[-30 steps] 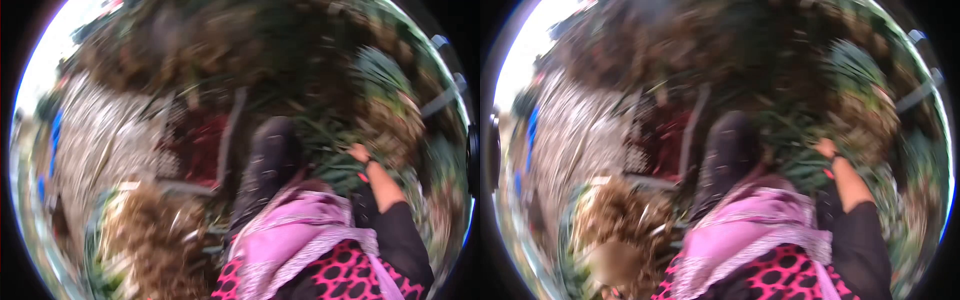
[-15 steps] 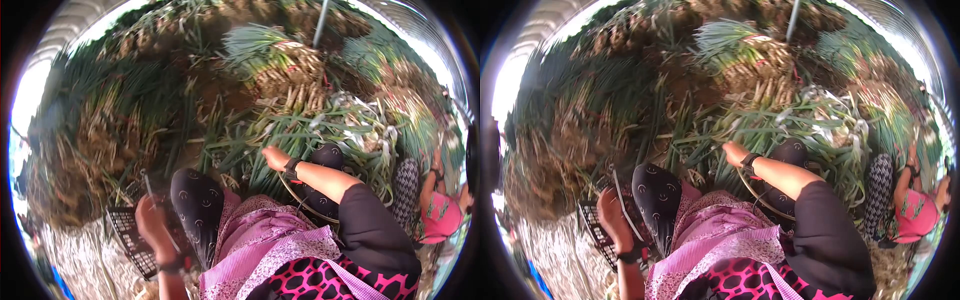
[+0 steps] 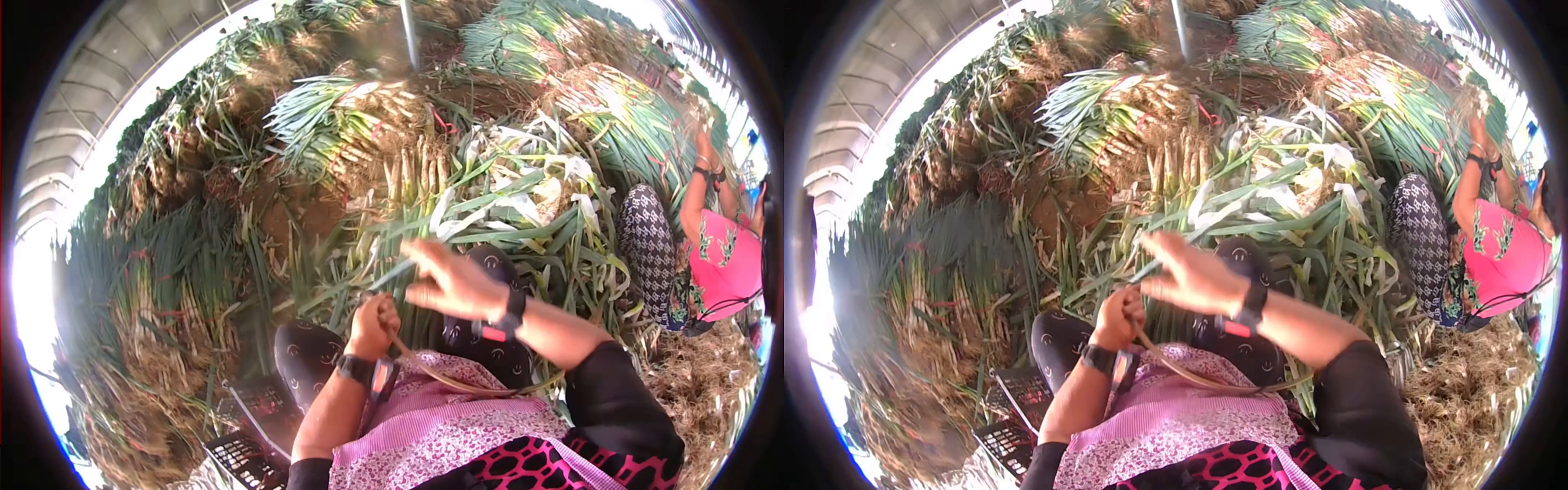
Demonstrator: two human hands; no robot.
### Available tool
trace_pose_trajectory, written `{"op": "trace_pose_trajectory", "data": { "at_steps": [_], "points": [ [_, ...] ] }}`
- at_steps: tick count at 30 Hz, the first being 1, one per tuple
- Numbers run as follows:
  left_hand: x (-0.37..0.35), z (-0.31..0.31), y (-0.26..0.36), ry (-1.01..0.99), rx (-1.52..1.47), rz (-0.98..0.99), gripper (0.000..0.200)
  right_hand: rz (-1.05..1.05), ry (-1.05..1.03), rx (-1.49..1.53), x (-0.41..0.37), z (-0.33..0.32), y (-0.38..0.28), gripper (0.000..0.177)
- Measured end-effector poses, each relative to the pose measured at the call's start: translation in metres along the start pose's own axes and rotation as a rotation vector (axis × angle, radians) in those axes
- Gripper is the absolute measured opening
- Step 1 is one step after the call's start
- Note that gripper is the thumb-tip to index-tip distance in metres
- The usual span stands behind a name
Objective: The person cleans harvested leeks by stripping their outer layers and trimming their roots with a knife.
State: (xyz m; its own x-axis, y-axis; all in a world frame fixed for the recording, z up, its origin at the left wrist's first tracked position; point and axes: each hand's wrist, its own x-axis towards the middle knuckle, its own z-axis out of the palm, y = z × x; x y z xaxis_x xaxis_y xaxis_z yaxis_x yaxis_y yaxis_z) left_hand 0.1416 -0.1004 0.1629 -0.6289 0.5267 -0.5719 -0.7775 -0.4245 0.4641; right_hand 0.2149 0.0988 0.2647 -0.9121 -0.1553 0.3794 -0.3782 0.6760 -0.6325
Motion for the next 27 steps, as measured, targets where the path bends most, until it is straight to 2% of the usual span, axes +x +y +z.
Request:
{"op": "trace_pose_trajectory", "data": {
  "at_steps": [1,2,3,5,6,7,9,11,13,15,16,17,18,20,21,22,24,27],
  "points": [
    [-0.015,0.012,-0.001,0.032,0.056,0.047,0.011,0.075,-0.013,0.022,0.020,-0.008,0.035,0.065],
    [-0.021,0.019,-0.001,0.033,0.085,0.095,0.014,0.144,-0.022,-0.037,0.039,-0.014,0.067,0.074],
    [-0.030,0.030,0.000,0.024,0.096,0.141,0.015,0.158,-0.082,-0.208,0.058,-0.015,0.102,0.079],
    [-0.050,0.055,0.003,0.042,0.123,0.268,0.019,0.542,-0.356,-0.054,0.087,-0.023,0.140,0.101],
    [-0.060,0.068,0.005,0.058,0.159,0.340,0.023,0.481,-0.403,-0.179,0.101,-0.007,0.189,0.107],
    [-0.068,0.078,0.008,0.080,0.193,0.417,0.026,0.347,-0.256,-0.364,0.105,0.009,0.226,0.110],
    [-0.081,0.090,0.019,0.075,0.272,0.538,0.032,0.337,-0.351,-0.580,0.103,-0.001,0.248,0.115],
    [-0.085,0.096,0.028,0.080,0.326,0.668,0.039,0.590,-0.278,-0.562,0.073,0.023,0.264,0.112],
    [-0.091,0.104,0.036,0.086,0.345,0.772,0.041,0.458,-0.437,-0.618,0.044,0.041,0.263,0.105],
    [-0.090,0.105,0.044,0.096,0.381,0.863,0.042,0.304,-0.356,-0.731,0.015,0.090,0.306,0.087],
    [-0.089,0.110,0.047,0.080,0.386,0.886,0.041,0.237,-0.343,-0.722,0.007,0.074,0.295,0.054],
    [-0.089,0.114,0.049,0.064,0.396,0.907,0.041,0.156,-0.228,-0.633,-0.008,0.065,0.300,0.015],
    [-0.088,0.114,0.052,0.073,0.400,0.923,0.041,-0.007,-0.011,-0.650,-0.028,0.053,0.307,0.016],
    [-0.080,0.113,0.056,0.087,0.396,0.961,0.042,0.175,-0.077,-0.803,-0.057,0.001,0.297,0.008],
    [-0.078,0.112,0.056,0.090,0.399,0.956,0.041,0.426,-0.360,-0.843,-0.062,-0.036,0.278,0.022],
    [-0.074,0.112,0.056,0.089,0.401,0.950,0.040,0.453,-0.237,-0.867,-0.082,-0.046,0.297,0.035],
    [-0.066,0.117,0.057,0.092,0.408,0.946,0.038,0.556,-0.208,-0.874,-0.099,-0.066,0.300,0.020],
    [-0.045,0.116,0.055,0.077,0.394,0.945,0.032,0.666,-0.677,-0.690,-0.077,-0.092,0.273,0.039]
  ]
}}
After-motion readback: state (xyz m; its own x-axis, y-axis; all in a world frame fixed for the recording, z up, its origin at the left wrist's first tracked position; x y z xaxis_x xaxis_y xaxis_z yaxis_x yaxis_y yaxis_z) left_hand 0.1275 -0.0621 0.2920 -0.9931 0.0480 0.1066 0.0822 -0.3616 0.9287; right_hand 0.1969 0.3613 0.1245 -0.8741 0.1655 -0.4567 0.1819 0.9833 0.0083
